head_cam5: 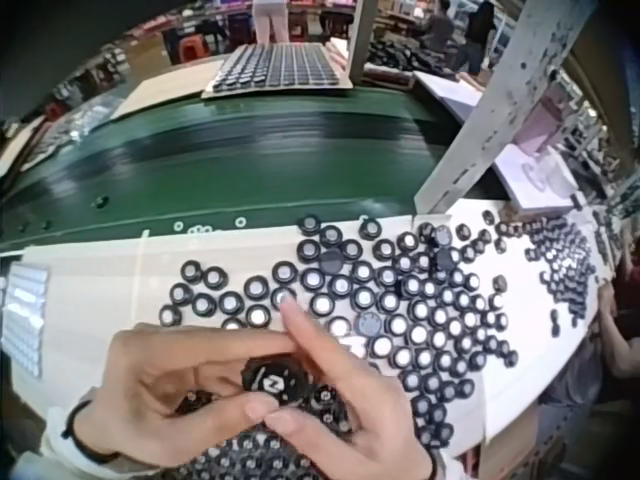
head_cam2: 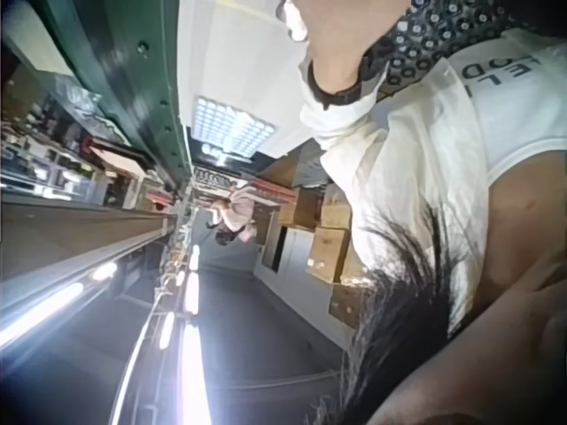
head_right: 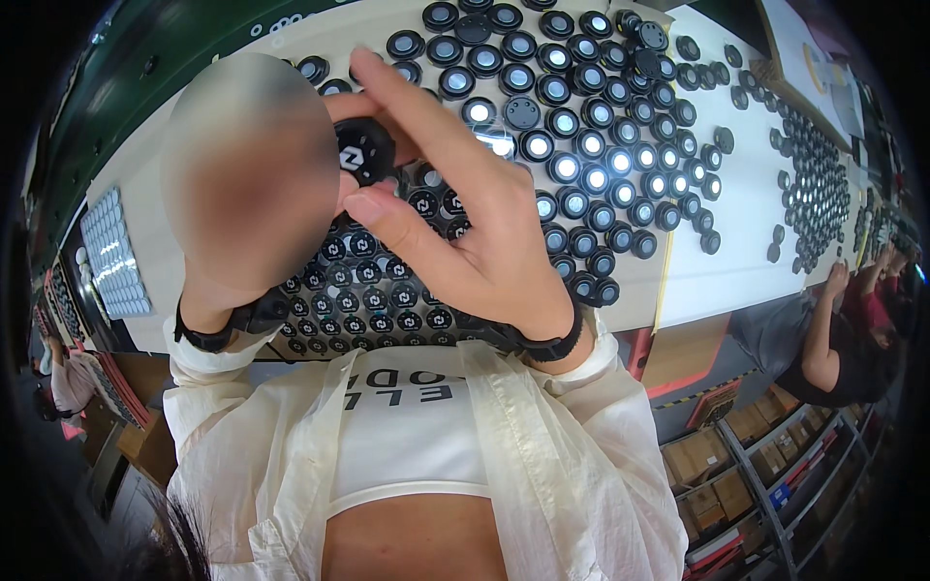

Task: Manually assembling small electronic components by inserting white circular parts into black circular bases.

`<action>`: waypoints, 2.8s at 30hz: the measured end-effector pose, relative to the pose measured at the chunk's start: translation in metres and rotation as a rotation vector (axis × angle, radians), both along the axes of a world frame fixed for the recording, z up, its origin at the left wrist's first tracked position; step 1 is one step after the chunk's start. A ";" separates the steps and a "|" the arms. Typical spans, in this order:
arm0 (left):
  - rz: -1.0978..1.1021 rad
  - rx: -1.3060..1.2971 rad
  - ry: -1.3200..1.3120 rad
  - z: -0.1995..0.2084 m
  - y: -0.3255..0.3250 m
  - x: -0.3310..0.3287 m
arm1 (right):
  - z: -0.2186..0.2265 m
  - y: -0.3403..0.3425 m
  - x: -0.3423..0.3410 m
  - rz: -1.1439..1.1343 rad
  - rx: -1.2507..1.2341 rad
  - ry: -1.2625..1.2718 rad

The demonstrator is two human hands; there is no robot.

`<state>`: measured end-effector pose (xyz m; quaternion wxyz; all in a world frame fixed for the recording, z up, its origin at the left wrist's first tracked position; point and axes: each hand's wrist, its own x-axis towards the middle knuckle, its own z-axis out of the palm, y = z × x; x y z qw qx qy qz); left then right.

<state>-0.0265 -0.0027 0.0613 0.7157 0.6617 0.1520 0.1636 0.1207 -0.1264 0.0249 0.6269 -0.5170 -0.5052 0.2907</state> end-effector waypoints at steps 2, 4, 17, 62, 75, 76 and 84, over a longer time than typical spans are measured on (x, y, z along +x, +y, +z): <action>0.050 0.081 -0.004 0.003 -0.003 -0.001 | 0.001 -0.003 0.004 0.080 -0.022 -0.003; 0.089 0.186 -0.001 0.000 -0.004 -0.001 | 0.003 -0.005 0.004 0.075 0.009 -0.067; 0.174 -0.203 -0.018 -0.018 -0.006 0.008 | 0.001 -0.002 -0.007 -0.099 0.042 0.003; 0.173 0.527 0.331 -0.034 0.096 0.017 | -0.012 0.002 -0.006 -0.129 -0.210 0.058; 0.217 1.473 0.467 -0.062 0.172 -0.004 | -0.015 -0.001 0.008 -0.152 -0.335 -0.075; 0.066 1.403 0.434 -0.049 0.152 -0.008 | -0.015 -0.002 0.011 -0.161 -0.352 -0.095; 0.121 1.186 0.541 -0.061 0.109 -0.016 | -0.007 -0.006 0.017 -0.134 -0.562 -0.515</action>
